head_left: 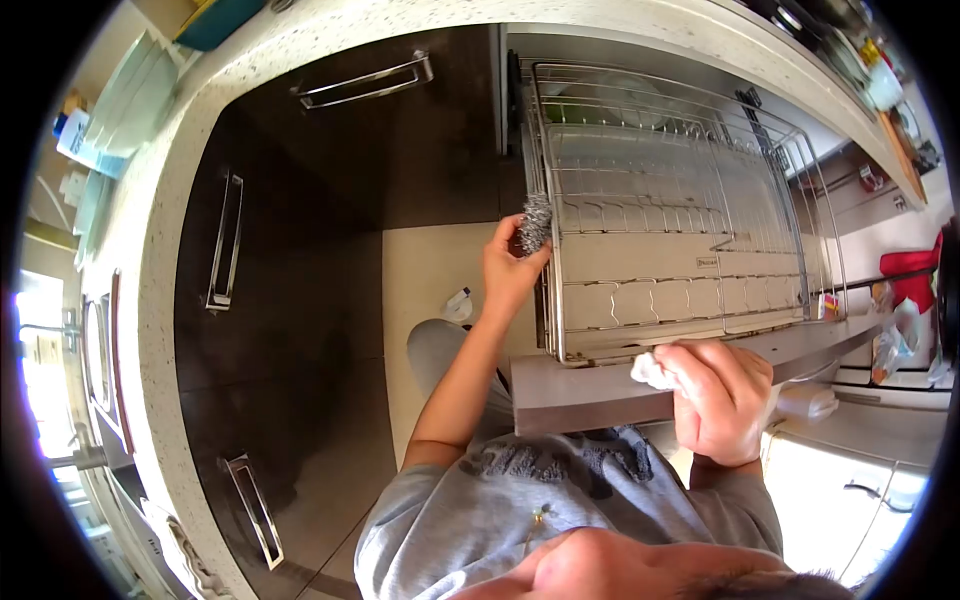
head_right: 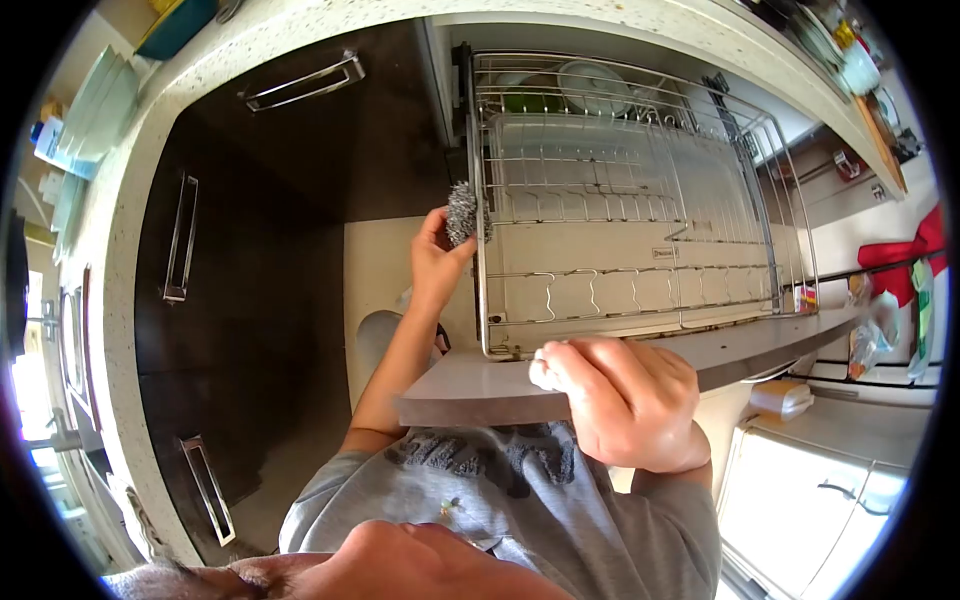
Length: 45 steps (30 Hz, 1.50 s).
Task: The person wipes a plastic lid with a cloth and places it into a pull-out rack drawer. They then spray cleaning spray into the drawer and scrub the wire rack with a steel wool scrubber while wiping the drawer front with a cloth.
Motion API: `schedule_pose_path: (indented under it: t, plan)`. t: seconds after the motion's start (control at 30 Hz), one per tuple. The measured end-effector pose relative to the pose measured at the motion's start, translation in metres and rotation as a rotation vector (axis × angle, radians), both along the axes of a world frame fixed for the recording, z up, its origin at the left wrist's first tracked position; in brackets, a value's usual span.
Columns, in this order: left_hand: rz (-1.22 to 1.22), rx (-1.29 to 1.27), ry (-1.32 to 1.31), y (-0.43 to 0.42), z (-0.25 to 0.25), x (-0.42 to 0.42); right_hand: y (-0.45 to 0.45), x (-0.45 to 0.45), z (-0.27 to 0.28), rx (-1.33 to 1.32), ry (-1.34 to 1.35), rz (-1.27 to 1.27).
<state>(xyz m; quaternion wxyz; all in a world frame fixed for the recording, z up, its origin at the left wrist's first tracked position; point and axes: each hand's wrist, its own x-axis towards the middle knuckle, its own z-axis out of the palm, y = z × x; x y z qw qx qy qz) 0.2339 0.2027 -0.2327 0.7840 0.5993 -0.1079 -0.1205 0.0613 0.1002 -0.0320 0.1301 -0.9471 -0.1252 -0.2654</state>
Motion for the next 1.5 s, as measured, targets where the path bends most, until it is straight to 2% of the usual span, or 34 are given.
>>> schedule_pose_path:
  t: [0.07,0.13,0.27,0.33,0.47,0.53,0.57,0.67,0.73,0.77,0.87,0.93,1.0,1.03,1.13,1.17,1.2,1.27,1.3,1.47,1.5]
  plan:
    - [0.004,0.021,-0.02,0.004,-0.005,-0.006,0.001,-0.001,-0.001,0.035,-0.002,-0.022]
    - [0.054,-0.156,-0.012,0.006,-0.014,-0.009,0.003,-0.002,0.0,0.019,0.035,-0.03]
    - [0.123,-0.417,0.37,0.025,-0.023,-0.012,0.007,-0.001,-0.001,-0.009,0.067,-0.101]
    - [0.069,-0.434,0.434,0.025,-0.015,-0.031,0.008,-0.002,-0.002,-0.024,0.061,-0.154]
    - [0.029,-0.35,0.313,0.018,-0.004,-0.028,0.01,-0.001,-0.004,-0.017,0.044,-0.186]
    - [0.212,-0.423,0.203,0.019,-0.003,0.004,0.01,-0.001,-0.005,-0.02,0.043,-0.184]
    - [0.21,-0.424,0.207,0.023,-0.002,0.022,0.01,-0.003,-0.005,-0.019,0.044,-0.185]
    - [0.132,-0.397,0.118,0.032,-0.003,0.043,0.009,-0.002,-0.005,-0.008,0.037,-0.168]
    - [-0.136,-0.041,0.172,0.028,-0.007,0.013,0.007,-0.003,-0.004,-0.007,0.043,-0.155]
    - [-0.205,-0.073,0.162,0.022,0.0,0.001,0.007,-0.003,-0.006,-0.004,0.047,-0.145]
    - [-0.154,-0.057,0.183,0.012,0.002,0.001,0.008,-0.002,-0.007,-0.012,0.028,-0.148]
    - [-0.177,-0.021,0.1,0.021,-0.004,-0.012,0.008,-0.003,-0.005,-0.011,0.041,-0.136]
    - [-0.323,0.093,0.064,0.041,0.001,-0.035,0.007,-0.002,-0.005,-0.007,0.034,-0.123]
    - [-0.401,0.022,0.171,0.051,0.009,-0.042,0.007,-0.002,-0.005,-0.004,0.032,-0.124]
    - [-0.53,0.013,0.236,0.055,0.009,-0.036,0.008,-0.002,-0.006,0.0,0.044,-0.134]
    - [-0.477,0.23,0.252,0.051,0.032,-0.023,0.008,0.0,-0.005,0.0,0.048,-0.138]
    - [-0.481,0.232,0.254,0.04,0.027,-0.009,0.009,0.0,-0.005,-0.002,0.046,-0.145]
    - [-0.284,-0.038,0.316,0.018,0.012,0.012,0.01,0.0,-0.004,-0.017,0.044,-0.16]
    - [-0.257,-0.032,0.332,0.014,0.009,0.007,0.009,-0.001,-0.005,-0.014,0.044,-0.15]
    - [-0.421,-0.052,0.541,0.048,0.013,-0.038,0.009,-0.001,-0.007,-0.024,0.043,-0.148]
    - [-0.455,0.018,0.541,0.048,0.017,-0.035,0.009,0.0,-0.008,-0.02,0.03,-0.169]
